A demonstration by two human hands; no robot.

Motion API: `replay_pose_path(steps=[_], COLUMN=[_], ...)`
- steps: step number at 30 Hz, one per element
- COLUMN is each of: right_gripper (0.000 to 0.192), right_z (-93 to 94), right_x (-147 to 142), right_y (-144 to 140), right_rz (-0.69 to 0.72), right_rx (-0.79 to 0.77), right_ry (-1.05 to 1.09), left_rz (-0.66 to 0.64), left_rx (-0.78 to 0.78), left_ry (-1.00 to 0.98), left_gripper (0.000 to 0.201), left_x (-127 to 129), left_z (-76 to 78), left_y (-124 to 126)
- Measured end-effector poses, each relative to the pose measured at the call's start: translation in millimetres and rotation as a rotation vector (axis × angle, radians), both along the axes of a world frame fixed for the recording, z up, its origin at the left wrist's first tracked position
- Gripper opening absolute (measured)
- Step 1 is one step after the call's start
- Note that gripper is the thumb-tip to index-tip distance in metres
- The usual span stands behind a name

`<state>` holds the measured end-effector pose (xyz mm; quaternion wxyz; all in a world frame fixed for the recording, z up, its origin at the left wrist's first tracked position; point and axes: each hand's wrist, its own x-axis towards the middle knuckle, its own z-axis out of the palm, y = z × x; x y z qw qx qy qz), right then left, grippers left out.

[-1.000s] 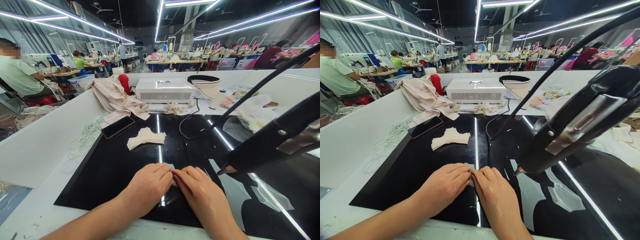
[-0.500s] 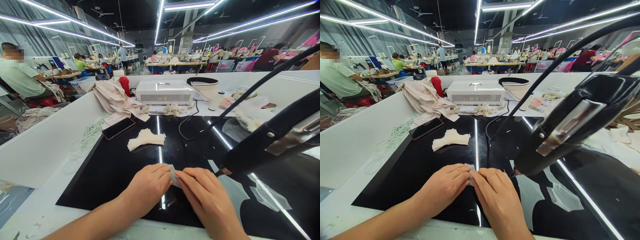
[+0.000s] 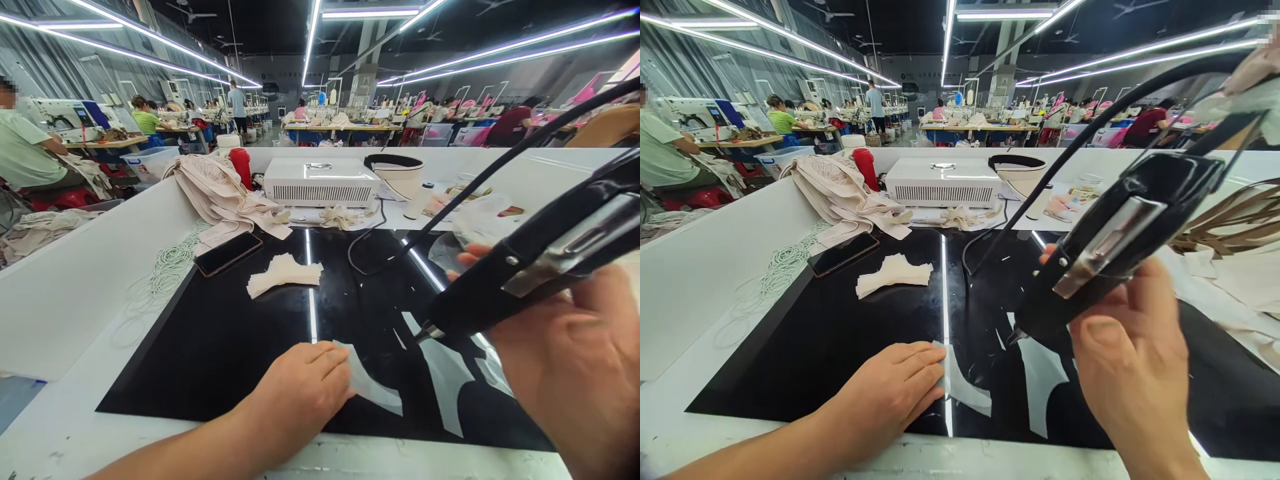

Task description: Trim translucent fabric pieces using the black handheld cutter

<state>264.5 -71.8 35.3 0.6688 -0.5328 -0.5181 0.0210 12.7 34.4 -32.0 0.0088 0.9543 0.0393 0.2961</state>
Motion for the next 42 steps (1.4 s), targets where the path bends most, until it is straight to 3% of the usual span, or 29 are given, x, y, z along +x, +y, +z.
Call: replay_pose_path(steps=[2, 5, 9, 16, 23, 30, 42], right_gripper=[0.030, 0.040, 0.056, 0.041, 0.043, 0.050, 0.036], right_z=[12.7, 19.9, 14.1, 2.7, -6.3, -8.1, -10.0], right_x=[-5.6, -16.2, -41.9, -76.0, -76.7, -71.5, -71.6], right_y=[13.5, 28.0, 40.3, 62.9, 69.7, 69.6, 72.8], right_rz=[0.017, 0.051, 0.156, 0.223, 0.233, 0.142, 0.174], right_rx=[0.043, 0.080, 0.112, 0.205, 0.222, 0.179, 0.179], right_ry=[0.195, 0.265, 0.283, 0.334, 0.341, 0.323, 0.299], left_rz=[0.006, 0.025, 0.023, 0.043, 0.049, 0.065, 0.084], left_rx=[0.017, 0.011, 0.037, 0.082, 0.069, 0.074, 0.106], left_ry=[0.004, 0.011, -0.009, -0.006, -0.020, -0.010, -0.011], left_gripper=[0.031, 0.030, 0.035, 0.037, 0.041, 0.035, 0.041], left_x=[0.2, -0.1, -0.8, 0.6, 2.5, 1.9, 1.4], left_z=[-1.7, -2.7, -2.3, -1.1, 0.3, -0.2, 1.2], left_y=[0.4, 1.1, 1.5, 1.1, -1.0, -2.7, -1.3])
